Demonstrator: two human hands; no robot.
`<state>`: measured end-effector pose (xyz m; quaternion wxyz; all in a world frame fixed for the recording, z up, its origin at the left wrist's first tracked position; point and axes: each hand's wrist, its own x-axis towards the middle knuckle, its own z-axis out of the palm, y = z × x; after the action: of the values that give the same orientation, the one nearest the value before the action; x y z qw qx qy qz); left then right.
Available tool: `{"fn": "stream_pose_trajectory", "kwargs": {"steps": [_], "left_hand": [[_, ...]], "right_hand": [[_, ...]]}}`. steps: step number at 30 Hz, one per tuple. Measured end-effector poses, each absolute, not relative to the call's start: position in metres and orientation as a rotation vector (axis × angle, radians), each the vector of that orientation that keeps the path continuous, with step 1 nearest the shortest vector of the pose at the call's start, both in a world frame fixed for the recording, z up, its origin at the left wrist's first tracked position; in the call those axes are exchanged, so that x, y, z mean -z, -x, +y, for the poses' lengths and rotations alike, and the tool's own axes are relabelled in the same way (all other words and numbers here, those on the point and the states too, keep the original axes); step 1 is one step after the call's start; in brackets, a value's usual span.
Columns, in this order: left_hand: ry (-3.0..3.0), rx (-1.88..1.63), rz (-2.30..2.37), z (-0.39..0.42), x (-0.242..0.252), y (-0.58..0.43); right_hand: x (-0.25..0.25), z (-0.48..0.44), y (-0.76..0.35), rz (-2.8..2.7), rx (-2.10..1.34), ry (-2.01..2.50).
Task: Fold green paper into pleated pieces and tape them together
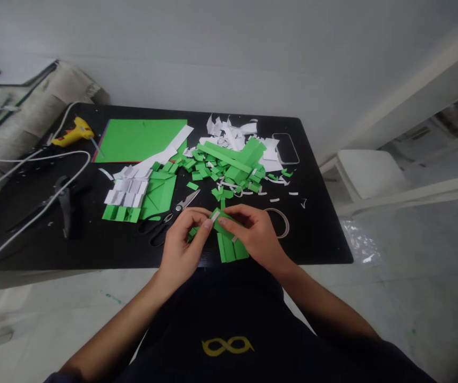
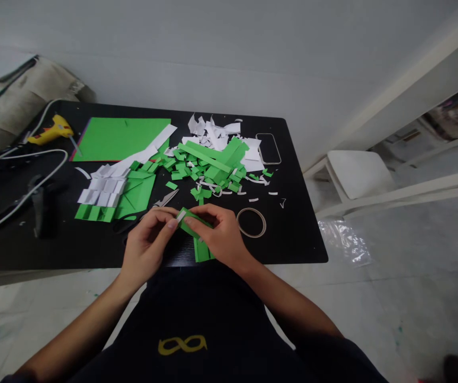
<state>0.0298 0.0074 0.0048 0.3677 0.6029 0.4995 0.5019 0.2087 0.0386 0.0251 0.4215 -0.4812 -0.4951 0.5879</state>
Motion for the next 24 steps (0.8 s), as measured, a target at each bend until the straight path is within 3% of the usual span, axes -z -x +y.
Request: {"fn": "stream_pose_trajectory", "kwargs": {"steps": [24], "left_hand": [[-1.721,-1.23,1.349,0.007,-0.0079,-0.0287]], "right_hand": [[-0.0236,0.0388,-0.2065,-1.298,-1.396,1.191]]}}
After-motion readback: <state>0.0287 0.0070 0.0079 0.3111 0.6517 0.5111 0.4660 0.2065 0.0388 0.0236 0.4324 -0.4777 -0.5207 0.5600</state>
